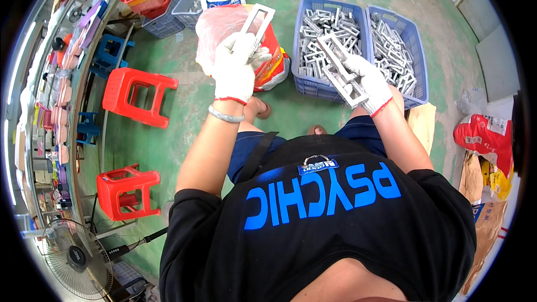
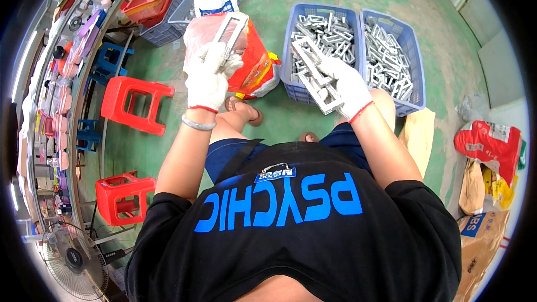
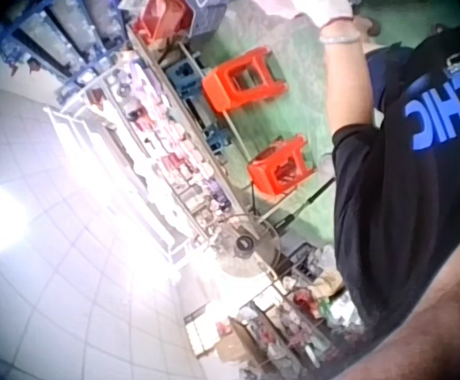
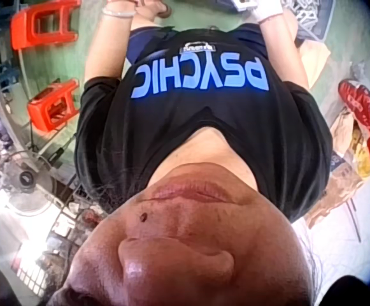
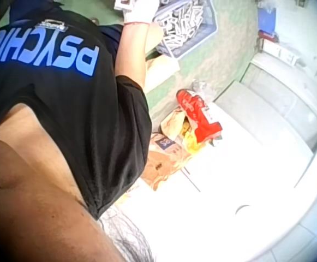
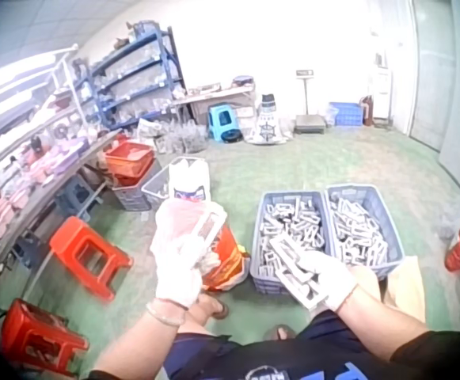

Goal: The person sorts metal hardware components by hand from a large blue crate, picking up one or two items at a time and placing them into a red and yellow bag.

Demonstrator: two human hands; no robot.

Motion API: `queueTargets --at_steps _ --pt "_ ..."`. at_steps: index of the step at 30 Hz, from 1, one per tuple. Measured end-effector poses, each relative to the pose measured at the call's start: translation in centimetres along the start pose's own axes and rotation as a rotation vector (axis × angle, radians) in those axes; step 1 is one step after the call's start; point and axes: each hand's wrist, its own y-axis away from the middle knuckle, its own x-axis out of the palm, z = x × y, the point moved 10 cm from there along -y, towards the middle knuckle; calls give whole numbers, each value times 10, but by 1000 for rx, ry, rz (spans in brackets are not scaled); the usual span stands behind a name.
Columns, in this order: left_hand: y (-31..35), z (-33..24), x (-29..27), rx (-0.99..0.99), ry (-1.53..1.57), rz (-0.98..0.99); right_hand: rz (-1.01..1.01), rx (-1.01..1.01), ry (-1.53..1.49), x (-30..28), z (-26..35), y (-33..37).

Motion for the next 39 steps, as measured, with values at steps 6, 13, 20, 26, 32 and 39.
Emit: queueTargets --at_steps 6,13,20,26,32,39 --pt "23 -37 0 447 -466 -121 -5 5 21 -5 0 -2" --pt "12 -52 -14 614 -580 -93 43 -22 33 8 0 -3" --pt "-62 -49 -86 209 -597 -229 115 -7 -14 31 -1 0" --pt "-52 -14 12 -29 -873 250 288 -37 80 49 3 2" --pt "11 2 112 -35 -861 586 130 43 15 31 -9 -1" --pt "14 -6 115 110 -1043 717 72 112 -107 36 -9 7"
